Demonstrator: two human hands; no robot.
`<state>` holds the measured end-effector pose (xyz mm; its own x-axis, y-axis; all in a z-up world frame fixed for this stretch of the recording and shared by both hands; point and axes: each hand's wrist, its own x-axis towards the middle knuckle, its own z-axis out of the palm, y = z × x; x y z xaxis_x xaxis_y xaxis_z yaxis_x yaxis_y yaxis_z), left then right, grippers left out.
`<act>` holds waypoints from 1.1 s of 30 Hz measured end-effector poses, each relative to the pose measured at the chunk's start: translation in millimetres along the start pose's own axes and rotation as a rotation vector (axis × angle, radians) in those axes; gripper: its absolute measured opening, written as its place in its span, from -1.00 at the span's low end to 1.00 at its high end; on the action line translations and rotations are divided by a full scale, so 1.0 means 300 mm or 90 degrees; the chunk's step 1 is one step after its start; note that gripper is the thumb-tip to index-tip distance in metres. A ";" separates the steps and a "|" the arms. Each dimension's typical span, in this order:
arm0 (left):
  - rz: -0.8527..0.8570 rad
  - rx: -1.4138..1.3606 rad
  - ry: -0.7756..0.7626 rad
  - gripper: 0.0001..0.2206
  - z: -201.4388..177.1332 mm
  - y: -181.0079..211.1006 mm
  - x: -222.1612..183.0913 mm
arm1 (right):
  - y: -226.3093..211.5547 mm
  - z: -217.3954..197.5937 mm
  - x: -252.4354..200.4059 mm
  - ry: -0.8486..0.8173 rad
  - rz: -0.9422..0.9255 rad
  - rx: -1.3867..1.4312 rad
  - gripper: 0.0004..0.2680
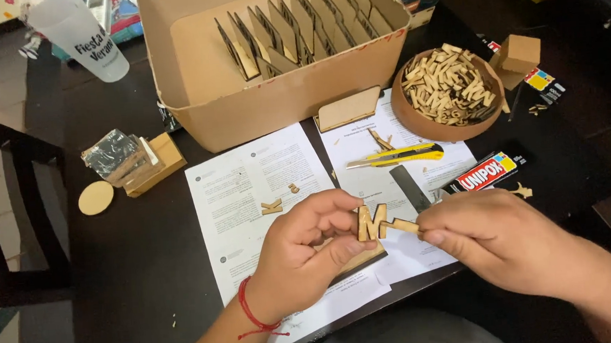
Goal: Assembling a wooden craft by gluing small laser-cut letters onto a wooden base according to a template.
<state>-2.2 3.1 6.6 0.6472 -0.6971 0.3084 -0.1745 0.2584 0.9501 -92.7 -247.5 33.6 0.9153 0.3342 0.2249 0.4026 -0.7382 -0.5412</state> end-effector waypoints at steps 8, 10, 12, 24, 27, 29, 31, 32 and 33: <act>-0.018 -0.069 0.004 -0.71 -0.001 -0.010 -0.004 | -0.033 -0.025 0.007 -0.017 -0.041 0.083 -0.84; -0.025 -0.111 -0.013 -0.71 0.005 -0.024 -0.011 | -0.035 -0.015 0.021 0.010 -0.061 0.107 -0.84; -0.029 -0.185 -0.023 -0.69 0.006 -0.033 -0.017 | -0.020 0.010 0.042 -0.042 -0.036 0.086 -0.86; 0.033 0.010 0.021 -0.71 -0.015 -0.026 -0.007 | 0.064 0.152 -0.013 0.058 0.061 0.198 -0.81; 0.047 0.043 0.019 -0.70 -0.022 -0.036 -0.007 | 0.058 0.160 -0.005 0.057 0.066 0.207 -0.81; 0.054 0.052 0.035 -0.70 -0.032 -0.044 -0.007 | 0.063 0.169 -0.013 0.043 0.073 0.209 -0.81; 0.062 0.064 0.050 -0.69 -0.042 -0.049 -0.006 | 0.066 0.169 -0.016 0.029 0.079 0.211 -0.81; 0.073 0.030 0.044 -0.69 -0.046 -0.050 -0.006 | 0.067 0.165 -0.018 0.024 0.076 0.186 -0.82; 0.083 -0.005 0.037 -0.69 -0.049 -0.052 -0.007 | 0.068 0.162 -0.023 0.019 0.075 0.162 -0.83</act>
<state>10.0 10.4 -9.7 0.6613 -0.6179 0.4254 -0.2541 0.3491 0.9020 -91.5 -236.3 -18.3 0.9571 0.2342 0.1708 0.2804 -0.5992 -0.7499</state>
